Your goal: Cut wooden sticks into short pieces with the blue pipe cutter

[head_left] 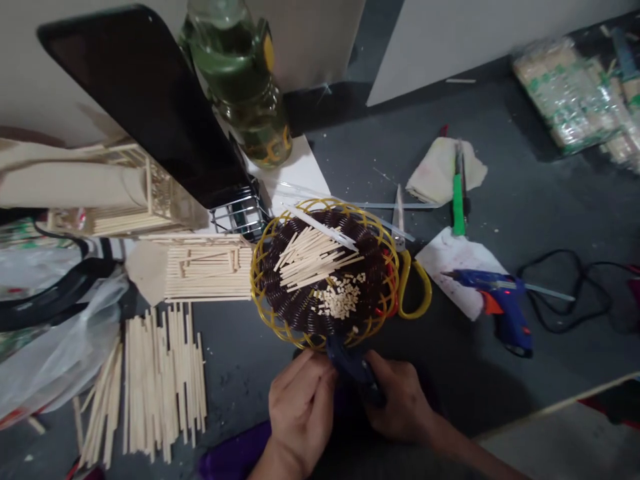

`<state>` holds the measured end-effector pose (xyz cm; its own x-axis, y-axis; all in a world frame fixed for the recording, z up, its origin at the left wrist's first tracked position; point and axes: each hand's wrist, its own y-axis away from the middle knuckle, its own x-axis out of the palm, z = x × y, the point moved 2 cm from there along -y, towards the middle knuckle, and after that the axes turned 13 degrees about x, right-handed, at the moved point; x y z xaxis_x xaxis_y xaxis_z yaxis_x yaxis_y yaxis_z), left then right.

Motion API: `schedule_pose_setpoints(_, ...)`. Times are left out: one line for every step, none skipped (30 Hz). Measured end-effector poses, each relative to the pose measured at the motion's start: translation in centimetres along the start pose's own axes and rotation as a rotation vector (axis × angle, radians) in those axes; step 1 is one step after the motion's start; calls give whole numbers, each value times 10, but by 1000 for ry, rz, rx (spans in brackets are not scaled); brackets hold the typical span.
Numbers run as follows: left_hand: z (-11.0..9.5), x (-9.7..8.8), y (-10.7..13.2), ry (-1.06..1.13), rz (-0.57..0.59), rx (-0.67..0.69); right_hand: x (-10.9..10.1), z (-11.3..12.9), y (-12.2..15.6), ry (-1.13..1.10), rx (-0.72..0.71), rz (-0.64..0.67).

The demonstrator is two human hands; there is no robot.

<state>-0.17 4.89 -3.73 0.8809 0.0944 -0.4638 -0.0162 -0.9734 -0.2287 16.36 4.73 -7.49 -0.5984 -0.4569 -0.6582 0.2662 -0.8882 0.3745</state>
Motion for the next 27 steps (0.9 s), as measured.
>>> schedule_pose_setpoints(0, 0, -1, 2, -2, -6, 1, -1, 0, 7, -1, 2)
schedule_pose_setpoints(1, 0, -1, 4, -5, -7, 2, -2, 0, 9, 2, 11)
schedule_pose_setpoints(1, 0, -2, 9, -8, -5, 2, -2, -1, 6, 1, 17)
schedule_pose_setpoints(1, 0, -2, 15, -12, -3, 2, -2, -1, 1, 0, 22)
schedule_pose_setpoints(1, 0, -3, 19, -15, -4, 2, -2, -1, -3, 2, 25)
schedule_pose_setpoints(1, 0, -3, 20, -20, -7, 2, -1, -1, -8, 5, 25)
schedule_pose_setpoints(1, 0, -3, 22, -24, -13, 1, 0, -1, -13, 7, 22)
schedule_pose_setpoints(0, 0, -3, 27, -29, -20, 0, 1, 0, -19, 12, 19)
schedule_pose_setpoints(0, 0, -2, 36, -36, -28, -1, 2, 0, -29, 23, 21)
schedule_pose_setpoints(-1, 0, -2, 49, -48, -38, -3, 3, 1, -46, 41, 23)
schedule_pose_setpoints(-1, 0, -1, 67, -67, -58, -5, 4, 2, -72, 66, 30)
schedule_pose_setpoints(-1, -1, 0, 96, -85, -88, -8, 6, 3, -109, 97, 43)
schedule_pose_setpoints(-1, -1, 1, 138, -101, -131, -11, 7, 4, -156, 131, 60)
schedule_pose_setpoints(-1, 0, 2, 194, -116, -182, -15, 8, 5, -209, 161, 75)
schedule_pose_setpoints(0, 0, 3, 262, -127, -238, -19, 9, 6, -259, 182, 89)
schedule_pose_setpoints(0, 1, 4, 339, -135, -289, -23, 10, 7, -304, 193, 99)
schedule_pose_setpoints(0, 2, 5, 416, -144, -330, -27, 12, 9, -337, 195, 108)
schedule_pose_setpoints(1, 3, 6, 485, -156, -360, -30, 13, 10, -360, 192, 104)
schedule_pose_setpoints(1, 4, 6, 551, -168, -385, -33, 14, 12, -374, 188, 100)
schedule_pose_setpoints(2, 5, 6, 617, -177, -413, -35, 14, 14, -382, 186, 97)
schedule_pose_setpoints(2, 6, 6, 684, -184, -442, -35, 15, 16, -388, 180, 96)
schedule_pose_setpoints(3, 7, 6, 748, -187, -475, -35, 15, 18, -393, 173, 94)
schedule_pose_setpoints(3, 7, 6, 803, -191, -505, -35, 15, 20, -395, 167, 96)
schedule_pose_setpoints(3, 7, 5, 846, -194, -527, -34, 14, 21, -396, 163, 96)
schedule_pose_setpoints(2, 6, 5, 877, -198, -541, -33, 14, 23, -396, 160, 93)
schedule_pose_setpoints(2, 6, 4, 901, -202, -547, -32, 14, 24, -398, 160, 81)
schedule_pose_setpoints(1, 5, 4, 919, -204, -549, -31, 14, 26, -398, 162, 69)
